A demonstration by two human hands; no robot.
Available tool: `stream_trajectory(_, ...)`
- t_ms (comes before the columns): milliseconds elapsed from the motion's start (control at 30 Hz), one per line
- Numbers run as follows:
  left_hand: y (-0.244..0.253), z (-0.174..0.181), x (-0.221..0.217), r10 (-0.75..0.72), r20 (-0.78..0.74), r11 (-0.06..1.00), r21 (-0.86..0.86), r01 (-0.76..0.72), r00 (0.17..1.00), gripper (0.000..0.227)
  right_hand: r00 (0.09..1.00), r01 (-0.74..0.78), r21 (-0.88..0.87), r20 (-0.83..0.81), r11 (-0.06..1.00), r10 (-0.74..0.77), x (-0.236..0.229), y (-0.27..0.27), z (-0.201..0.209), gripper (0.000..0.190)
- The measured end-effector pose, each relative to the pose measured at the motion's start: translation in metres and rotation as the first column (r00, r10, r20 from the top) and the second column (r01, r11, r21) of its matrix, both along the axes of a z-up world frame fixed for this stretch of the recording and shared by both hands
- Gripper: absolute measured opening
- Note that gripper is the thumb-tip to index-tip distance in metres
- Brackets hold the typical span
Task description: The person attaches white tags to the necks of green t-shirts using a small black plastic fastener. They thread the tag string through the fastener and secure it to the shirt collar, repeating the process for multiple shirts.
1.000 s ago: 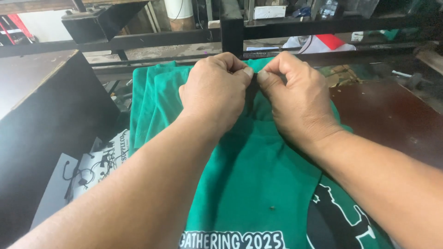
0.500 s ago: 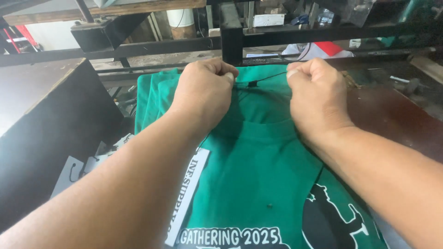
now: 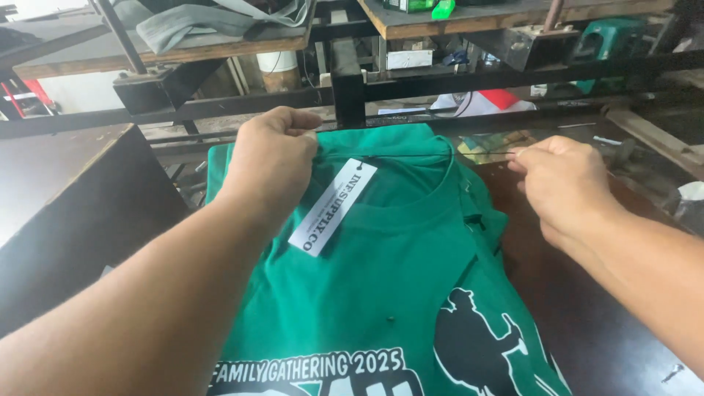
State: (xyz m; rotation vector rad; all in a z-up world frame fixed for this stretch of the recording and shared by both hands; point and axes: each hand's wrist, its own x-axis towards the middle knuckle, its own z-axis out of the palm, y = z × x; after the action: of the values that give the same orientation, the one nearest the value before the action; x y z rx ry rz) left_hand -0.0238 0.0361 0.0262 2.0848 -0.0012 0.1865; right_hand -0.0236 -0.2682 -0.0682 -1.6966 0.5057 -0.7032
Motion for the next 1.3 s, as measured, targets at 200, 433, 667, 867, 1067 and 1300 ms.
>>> stream_trajectory(200, -0.008, -0.046, -0.024, -0.11, 0.498, 0.905, 0.408, -0.121, 0.86, 0.04, 0.994, -0.062, 0.12, -0.088, 0.991, 0.073, -0.021, -0.009, 0.008, 0.005)
stream_trajectory(433, -0.053, -0.072, -0.081, -0.395, 0.653, 0.817, 0.571, -0.077, 0.647, 0.056, 0.983, -0.185, -0.059, -0.009, 0.981, 0.184, -0.088, 0.057, 0.041, 0.011)
stream_trajectory(667, -0.067, -0.079, -0.125, -0.563, 0.387, 0.694, 0.701, 0.164, 0.731, 0.049, 0.917, -0.39, -0.422, -0.257, 0.819, 0.304, -0.148, 0.083, 0.041, 0.019)
stream_trajectory(867, -0.067, -0.068, -0.169, -0.591, 0.215, 0.613, 0.746, 0.26, 0.777, 0.078, 0.915, -0.385, -0.381, -0.277, 0.841, 0.293, -0.172, 0.087, 0.033, 0.02)
stream_trajectory(1067, -0.069, -0.067, -0.176, -0.675, 0.035, 0.402, 0.855, 0.328, 0.737, 0.13, 0.938, -0.299, -0.051, -0.199, 0.953, 0.284, -0.18, 0.075, 0.036, 0.014)
stream_trajectory(1300, -0.064, -0.095, -0.174, -0.683, 0.275, 0.524, 0.83, 0.192, 0.677, 0.107, 0.96, -0.272, 0.266, 0.01, 0.925, 0.279, -0.175, 0.057, 0.01, 0.008)
